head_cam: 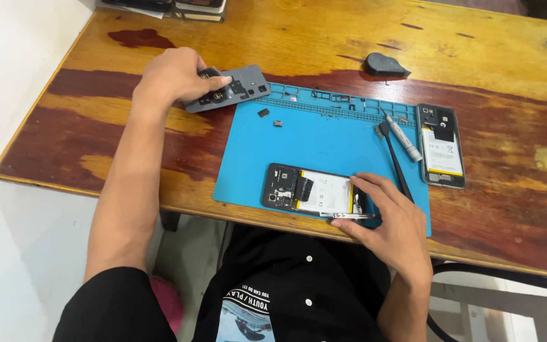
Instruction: The person cleans the interior of a disassembled smartphone, brushing the frame, battery and internal components with a brush, then uses a screwdriver to drive screws into the phone body on a blue repair mat.
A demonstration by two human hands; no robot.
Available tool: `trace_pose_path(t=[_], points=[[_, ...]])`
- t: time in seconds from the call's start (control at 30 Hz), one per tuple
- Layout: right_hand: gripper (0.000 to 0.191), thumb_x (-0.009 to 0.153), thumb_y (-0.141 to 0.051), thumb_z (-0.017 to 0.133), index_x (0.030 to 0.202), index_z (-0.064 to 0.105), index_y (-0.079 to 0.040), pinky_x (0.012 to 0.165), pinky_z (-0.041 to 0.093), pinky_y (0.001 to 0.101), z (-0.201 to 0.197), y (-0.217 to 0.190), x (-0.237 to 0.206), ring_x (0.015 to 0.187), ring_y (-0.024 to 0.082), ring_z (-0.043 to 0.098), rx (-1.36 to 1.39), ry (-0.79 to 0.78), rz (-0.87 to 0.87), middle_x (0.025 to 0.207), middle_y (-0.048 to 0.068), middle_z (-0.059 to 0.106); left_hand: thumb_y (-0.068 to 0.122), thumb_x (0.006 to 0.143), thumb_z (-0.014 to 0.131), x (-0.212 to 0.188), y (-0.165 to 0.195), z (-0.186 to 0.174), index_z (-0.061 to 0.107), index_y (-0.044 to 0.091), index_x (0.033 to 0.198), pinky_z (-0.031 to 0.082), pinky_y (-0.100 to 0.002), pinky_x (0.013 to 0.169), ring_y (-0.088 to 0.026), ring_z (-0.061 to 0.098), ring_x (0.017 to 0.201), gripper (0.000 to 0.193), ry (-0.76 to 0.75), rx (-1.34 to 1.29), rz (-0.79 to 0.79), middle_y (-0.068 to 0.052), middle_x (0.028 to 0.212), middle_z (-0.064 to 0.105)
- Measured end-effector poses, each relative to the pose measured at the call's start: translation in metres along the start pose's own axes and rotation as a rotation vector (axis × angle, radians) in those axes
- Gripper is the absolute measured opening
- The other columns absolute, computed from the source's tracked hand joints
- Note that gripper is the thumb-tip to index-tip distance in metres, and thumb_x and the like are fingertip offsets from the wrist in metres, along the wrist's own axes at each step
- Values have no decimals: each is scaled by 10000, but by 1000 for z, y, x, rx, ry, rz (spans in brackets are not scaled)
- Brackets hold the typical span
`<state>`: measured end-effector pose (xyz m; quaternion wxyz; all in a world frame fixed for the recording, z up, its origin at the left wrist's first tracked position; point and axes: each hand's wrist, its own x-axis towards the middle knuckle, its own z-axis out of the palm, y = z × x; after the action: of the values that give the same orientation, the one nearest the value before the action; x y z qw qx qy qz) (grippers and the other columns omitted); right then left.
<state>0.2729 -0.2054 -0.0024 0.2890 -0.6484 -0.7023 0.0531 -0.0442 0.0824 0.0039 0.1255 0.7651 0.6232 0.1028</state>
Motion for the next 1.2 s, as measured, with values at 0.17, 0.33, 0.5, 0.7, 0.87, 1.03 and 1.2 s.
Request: trace_pose_path(t=[0.17, 0.33, 0.5, 0.7, 0.87, 1.03, 1.2], points=[[691, 606, -367, 909, 1218, 721, -108, 669, 555, 330, 1, 3, -2, 907, 229, 726, 26, -25, 73, 1322, 30, 696, 683, 843, 778, -3, 8, 7, 800, -6, 980, 543, -486, 779, -364, 686, 899, 702, 158, 233, 60, -184, 912, 736], [677, 621, -364, 905, 1214, 721, -95, 659, 557, 325, 2, 4, -1, 919, 248, 724, 28, 32, -9, 1319, 58, 688, 522, 882, 842, -20, 34, 6, 648, -3, 1276, 547, -400, 886, -268, 659, 1084, 684, 67, -337, 654, -170, 1187, 669], [658, 621, -390, 896, 1205, 736, -131, 649, 560, 339, 3, -1, -1, 797, 234, 715, 15, -22, 125, 1306, 33, 691, 573, 643, 882, -62, 82, 13, 702, 81, 1115, 555, -372, 838, -231, 660, 1002, 705, -385, -312, 861, -75, 1051, 705], [601, 663, -390, 883, 1197, 758, -144, 692, 549, 380, 10, -5, 0, 894, 277, 716, -129, 88, 66, 1328, 44, 677, 611, 628, 886, -84, 98, 15, 668, 62, 1104, 491, -429, 836, -320, 591, 1012, 759, -219, -183, 1081, -94, 1043, 642], [505, 703, -292, 895, 1158, 769, -113, 626, 521, 315, 8, 2, -8, 778, 201, 645, 73, 174, 59, 1199, 79, 673, 611, 644, 879, -88, 97, 15, 638, 62, 1075, 483, -450, 835, -340, 598, 1012, 738, -244, -162, 1031, -106, 1056, 633], [314, 826, -168, 873, 1106, 783, -60, 562, 412, 309, 13, 5, -13, 624, 151, 500, 184, 359, 275, 1005, 69, 681, 632, 572, 889, -92, 99, 7, 636, 64, 1016, 467, -456, 826, -356, 613, 941, 764, -261, -71, 998, -106, 1007, 640], [301, 988, -70, 740, 1271, 684, 14, 779, 522, 341, 5, 7, -8, 905, 223, 635, 103, 371, 103, 1121, 134, 642, 655, 578, 883, -86, 98, 8, 655, 70, 978, 478, -458, 796, -348, 631, 920, 745, -253, -49, 977, -118, 966, 658]])
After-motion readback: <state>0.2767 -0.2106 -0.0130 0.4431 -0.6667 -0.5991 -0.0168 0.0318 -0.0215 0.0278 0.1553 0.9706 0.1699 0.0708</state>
